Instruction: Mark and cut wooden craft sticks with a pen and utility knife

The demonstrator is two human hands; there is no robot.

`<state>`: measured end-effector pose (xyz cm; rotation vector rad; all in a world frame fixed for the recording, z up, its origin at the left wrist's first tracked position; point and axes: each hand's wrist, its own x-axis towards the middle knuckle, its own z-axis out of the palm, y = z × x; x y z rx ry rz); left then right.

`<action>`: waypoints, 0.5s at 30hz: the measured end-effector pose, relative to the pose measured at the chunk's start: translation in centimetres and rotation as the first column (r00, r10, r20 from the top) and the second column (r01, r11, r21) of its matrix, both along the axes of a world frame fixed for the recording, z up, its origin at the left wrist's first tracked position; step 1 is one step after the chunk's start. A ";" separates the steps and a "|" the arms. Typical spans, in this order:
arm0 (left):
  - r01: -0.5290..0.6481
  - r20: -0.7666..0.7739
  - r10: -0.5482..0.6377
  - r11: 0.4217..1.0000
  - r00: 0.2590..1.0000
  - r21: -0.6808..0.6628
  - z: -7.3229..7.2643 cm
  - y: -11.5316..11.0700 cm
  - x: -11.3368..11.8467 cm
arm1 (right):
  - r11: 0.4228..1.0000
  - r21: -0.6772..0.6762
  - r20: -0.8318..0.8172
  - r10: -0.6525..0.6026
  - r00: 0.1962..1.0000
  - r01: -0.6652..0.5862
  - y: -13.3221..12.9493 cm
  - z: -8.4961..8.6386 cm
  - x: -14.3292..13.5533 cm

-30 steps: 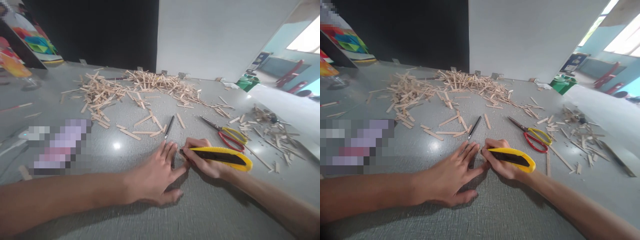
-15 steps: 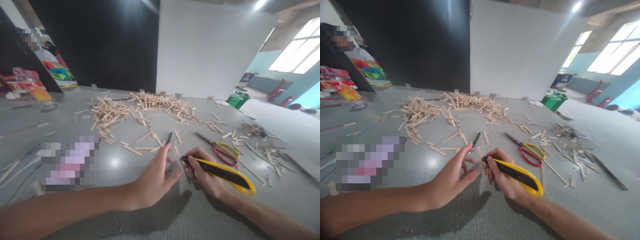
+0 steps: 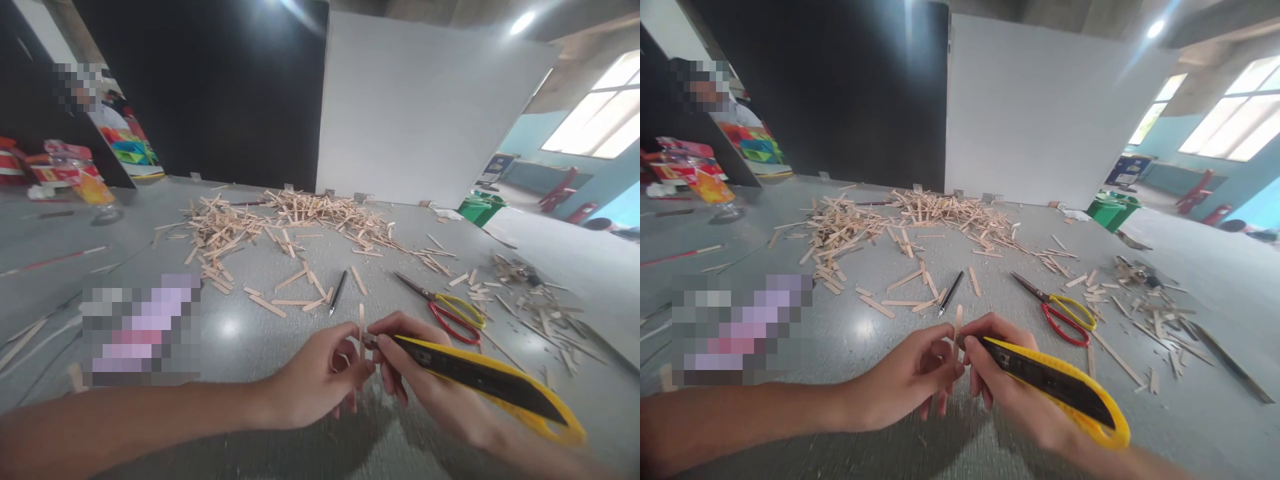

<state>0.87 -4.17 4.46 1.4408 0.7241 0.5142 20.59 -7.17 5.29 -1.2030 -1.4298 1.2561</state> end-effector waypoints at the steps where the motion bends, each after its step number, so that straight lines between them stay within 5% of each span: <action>1: -0.012 -0.021 0.012 1.000 1.000 0.025 0.0 0.0 -0.1 | 1.000 0.010 0.009 -0.008 1.000 0.008 -0.1 0.3 0.0; 8: -0.055 -0.084 0.057 0.998 0.995 0.026 0.1 1.7 -0.9 | 0.995 0.041 0.149 -0.091 0.985 0.086 0.3 3.4 1.5; 15: -0.116 -0.072 0.123 0.988 0.990 0.104 6.3 1.5 -2.3 | 0.978 0.134 0.234 0.124 0.964 -0.159 1.4 4.3 3.9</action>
